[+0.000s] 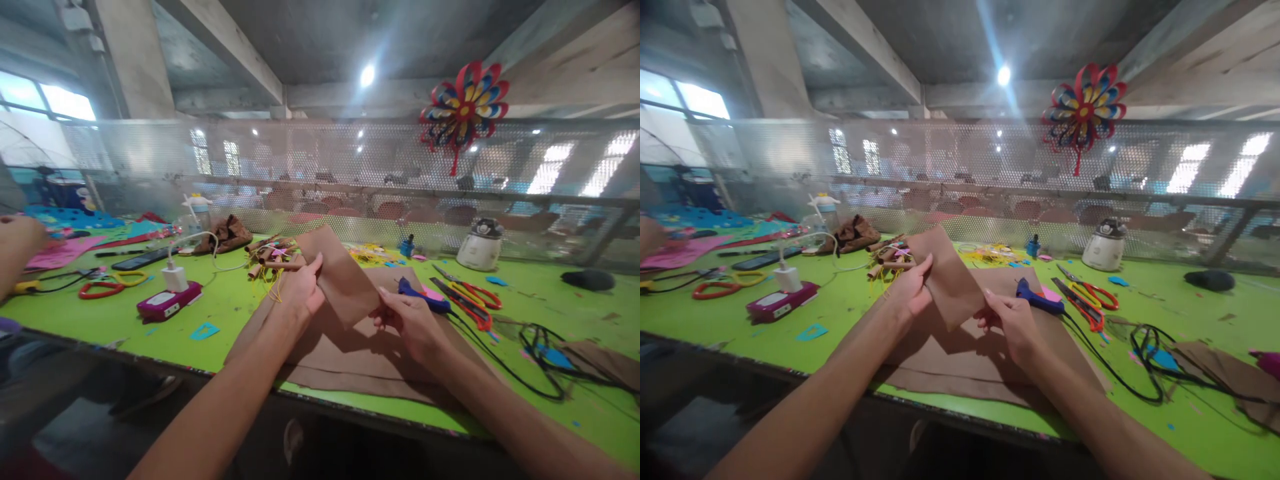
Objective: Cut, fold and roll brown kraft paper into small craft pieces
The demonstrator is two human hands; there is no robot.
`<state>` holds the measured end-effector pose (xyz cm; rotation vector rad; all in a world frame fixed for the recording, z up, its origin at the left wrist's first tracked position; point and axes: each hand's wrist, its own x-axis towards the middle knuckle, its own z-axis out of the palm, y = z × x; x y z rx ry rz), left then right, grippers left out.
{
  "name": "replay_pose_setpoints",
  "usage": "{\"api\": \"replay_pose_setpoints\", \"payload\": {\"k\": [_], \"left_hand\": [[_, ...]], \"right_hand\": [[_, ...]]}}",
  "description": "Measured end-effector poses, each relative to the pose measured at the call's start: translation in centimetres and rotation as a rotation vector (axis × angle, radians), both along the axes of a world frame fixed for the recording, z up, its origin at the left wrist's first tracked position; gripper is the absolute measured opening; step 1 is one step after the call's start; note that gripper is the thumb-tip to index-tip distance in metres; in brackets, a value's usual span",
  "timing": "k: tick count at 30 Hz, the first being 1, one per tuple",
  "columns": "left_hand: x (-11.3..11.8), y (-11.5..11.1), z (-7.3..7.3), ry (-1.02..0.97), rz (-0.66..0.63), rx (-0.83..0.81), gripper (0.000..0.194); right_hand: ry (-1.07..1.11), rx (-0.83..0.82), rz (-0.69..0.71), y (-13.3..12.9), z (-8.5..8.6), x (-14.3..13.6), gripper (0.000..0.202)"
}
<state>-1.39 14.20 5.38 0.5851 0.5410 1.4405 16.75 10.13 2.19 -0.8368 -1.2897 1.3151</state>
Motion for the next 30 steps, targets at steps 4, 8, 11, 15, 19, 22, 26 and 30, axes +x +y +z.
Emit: {"api": "replay_pose_setpoints", "payload": {"k": [4,8,11,15,19,22,26,30], "left_hand": [[-0.3,-0.8,-0.3,0.12,-0.183,0.0,0.026],[0.4,-1.9,-0.7,0.258,-0.426,0.042,0.026],[1.1,-2.6,-0.7,0.322,-0.531,0.074,0.03],[1.9,-2.9,-0.6,0.369,-0.564,0.091,0.035],[2.5,-2.6,-0.8,0.419,-0.478,0.154,0.036],[2.7,-2.4,-0.7,0.447,-0.441,0.155,0.037],[2.6,-2.2,-0.8,0.431,-0.41,0.124,0.036],[2.6,-2.4,-0.8,0.394,-0.4,0.134,0.033]], "right_hand": [[0.047,0.013,-0.081,0.9,0.5,1.2,0.04],[0.08,0.112,-0.053,1.6,1.5,2.4,0.037],[0.011,0.174,-0.028,1.3,2.1,2.4,0.037],[-0.082,0.27,-0.107,1.2,2.0,2.1,0.029],[-0.099,0.321,-0.171,1.7,1.5,2.3,0.023],[-0.088,0.325,-0.183,1.8,1.5,2.3,0.022],[-0.075,0.245,-0.064,1.5,1.6,2.1,0.024],[-0.034,0.152,0.008,1.5,1.4,2.2,0.024]]}}
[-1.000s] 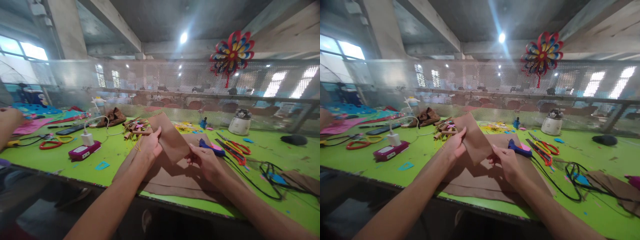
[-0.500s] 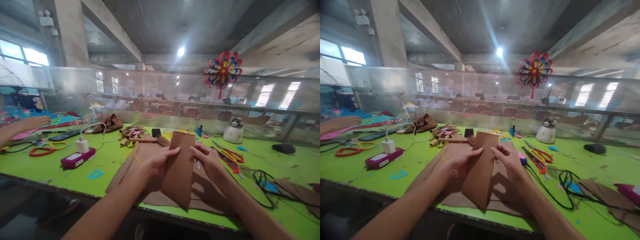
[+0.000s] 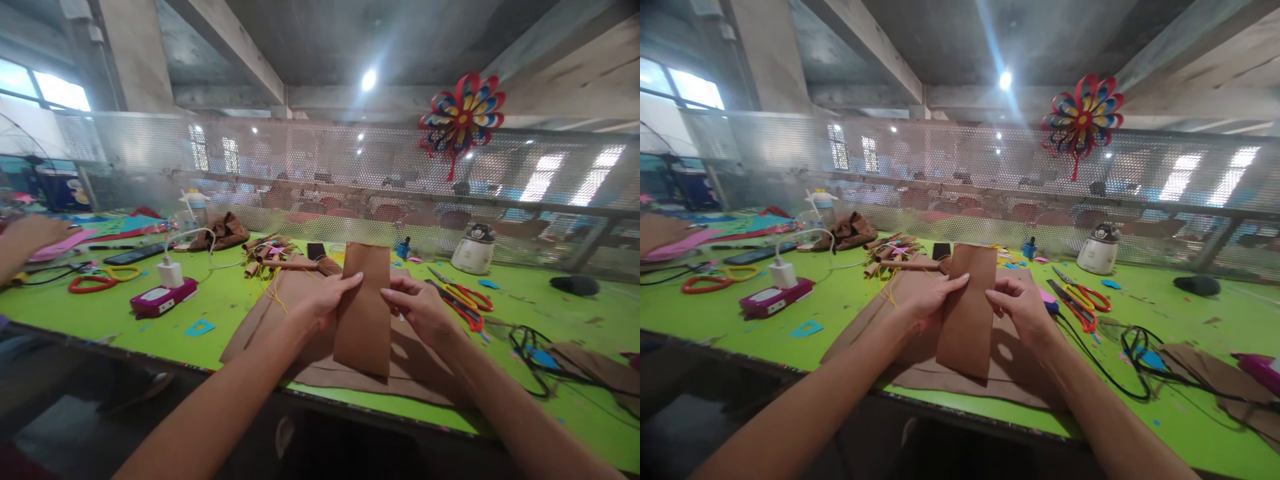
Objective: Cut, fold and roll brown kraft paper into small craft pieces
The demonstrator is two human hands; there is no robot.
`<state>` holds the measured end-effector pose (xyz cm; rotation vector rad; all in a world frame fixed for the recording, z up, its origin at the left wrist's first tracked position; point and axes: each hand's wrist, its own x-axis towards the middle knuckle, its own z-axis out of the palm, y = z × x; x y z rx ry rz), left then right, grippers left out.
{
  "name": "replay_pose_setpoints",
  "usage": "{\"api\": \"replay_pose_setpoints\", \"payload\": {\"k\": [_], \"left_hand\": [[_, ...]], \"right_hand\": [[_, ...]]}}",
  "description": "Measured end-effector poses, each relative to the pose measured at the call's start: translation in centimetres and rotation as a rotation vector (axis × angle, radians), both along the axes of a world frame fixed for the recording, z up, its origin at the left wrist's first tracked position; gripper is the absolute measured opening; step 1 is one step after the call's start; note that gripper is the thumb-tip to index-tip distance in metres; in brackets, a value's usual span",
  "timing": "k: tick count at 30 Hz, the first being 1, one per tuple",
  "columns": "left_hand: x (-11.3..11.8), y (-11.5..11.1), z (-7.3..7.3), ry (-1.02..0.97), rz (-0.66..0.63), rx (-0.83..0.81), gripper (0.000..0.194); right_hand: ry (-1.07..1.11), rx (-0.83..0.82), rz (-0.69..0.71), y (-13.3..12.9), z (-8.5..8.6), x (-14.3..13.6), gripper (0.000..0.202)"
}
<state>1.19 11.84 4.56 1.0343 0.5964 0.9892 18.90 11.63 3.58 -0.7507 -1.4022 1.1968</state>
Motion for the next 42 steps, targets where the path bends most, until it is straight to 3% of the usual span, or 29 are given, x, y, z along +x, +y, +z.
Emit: {"api": "replay_pose_setpoints", "payload": {"k": [9,17,26,34,42], "left_hand": [[-0.46,0.5,-0.23,0.022,0.056,0.078,0.043],[-0.25,0.45,0.18,0.045,0.113,0.063,0.03],[-0.34,0.27,0.02,0.027,0.053,0.059,0.036],[-0.2,0.3,-0.09,0.104,0.195,0.068,0.035],[-0.19,0.47,-0.45,0.155,0.178,0.107,0.036]], "right_hand": [[0.089,-0.151,0.022,0.51,-0.26,0.61,0.022],[0.123,-0.135,0.072,0.32,-0.22,0.31,0.026],[0.147,-0.152,0.07,0.45,-0.27,0.17,0.023],[0.152,-0.209,0.085,0.15,-0.41,0.01,0.022],[0.158,-0.236,0.104,0.32,-0.55,0.12,0.025]]}}
